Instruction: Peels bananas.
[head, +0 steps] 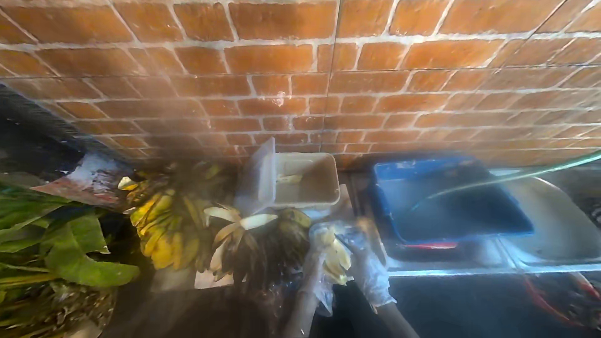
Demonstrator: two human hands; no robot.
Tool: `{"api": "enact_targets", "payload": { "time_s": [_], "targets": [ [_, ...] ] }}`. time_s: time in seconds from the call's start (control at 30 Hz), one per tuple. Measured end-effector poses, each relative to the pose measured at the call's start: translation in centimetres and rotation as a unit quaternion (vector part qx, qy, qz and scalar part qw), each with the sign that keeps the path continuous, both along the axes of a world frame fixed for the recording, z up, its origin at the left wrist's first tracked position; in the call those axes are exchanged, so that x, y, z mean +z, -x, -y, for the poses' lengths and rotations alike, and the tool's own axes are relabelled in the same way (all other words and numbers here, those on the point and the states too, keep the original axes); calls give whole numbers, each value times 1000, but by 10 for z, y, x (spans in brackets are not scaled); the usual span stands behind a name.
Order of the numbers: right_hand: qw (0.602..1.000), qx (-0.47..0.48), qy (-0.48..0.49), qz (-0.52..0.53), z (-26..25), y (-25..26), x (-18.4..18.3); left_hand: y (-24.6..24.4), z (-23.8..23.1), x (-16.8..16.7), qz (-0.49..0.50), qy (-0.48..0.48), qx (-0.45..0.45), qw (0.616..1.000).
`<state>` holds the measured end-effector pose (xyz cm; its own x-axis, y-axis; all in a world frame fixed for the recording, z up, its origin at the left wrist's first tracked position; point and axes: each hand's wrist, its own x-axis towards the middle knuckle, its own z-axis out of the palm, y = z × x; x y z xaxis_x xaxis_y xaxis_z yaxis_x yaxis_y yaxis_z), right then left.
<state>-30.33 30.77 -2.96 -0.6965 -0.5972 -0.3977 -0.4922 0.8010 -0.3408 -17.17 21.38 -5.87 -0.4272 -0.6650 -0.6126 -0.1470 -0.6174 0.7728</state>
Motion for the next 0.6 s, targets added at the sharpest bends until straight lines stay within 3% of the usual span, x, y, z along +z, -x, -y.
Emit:
{"api": "enact_targets", "payload": {
  "time_s": [0.1,0.17,0.23,0.4,0.47,0.53,0.6],
  "targets": [
    [995,-10,36,98,12,16,-21,12,14,11,175,86,-98,976],
    [975,-6,45,216,25,20,-20,16,23,19,210,110,-141,961],
    [965,4,37,261,34,13,-16,19,23,16,198,110,-104,968],
    [992,5,-49,116,35,12,-17,5,14,14,173,132,18,976],
    [997,8,-38,68,25,11,-18,-7,17,12,162,146,55,974],
    [998,23,6,59,14,8,-6,-16,24,25,123,102,103,982],
    [993,40,83,70,6,0,13,-19,34,56,71,-6,172,983]
  ]
}}
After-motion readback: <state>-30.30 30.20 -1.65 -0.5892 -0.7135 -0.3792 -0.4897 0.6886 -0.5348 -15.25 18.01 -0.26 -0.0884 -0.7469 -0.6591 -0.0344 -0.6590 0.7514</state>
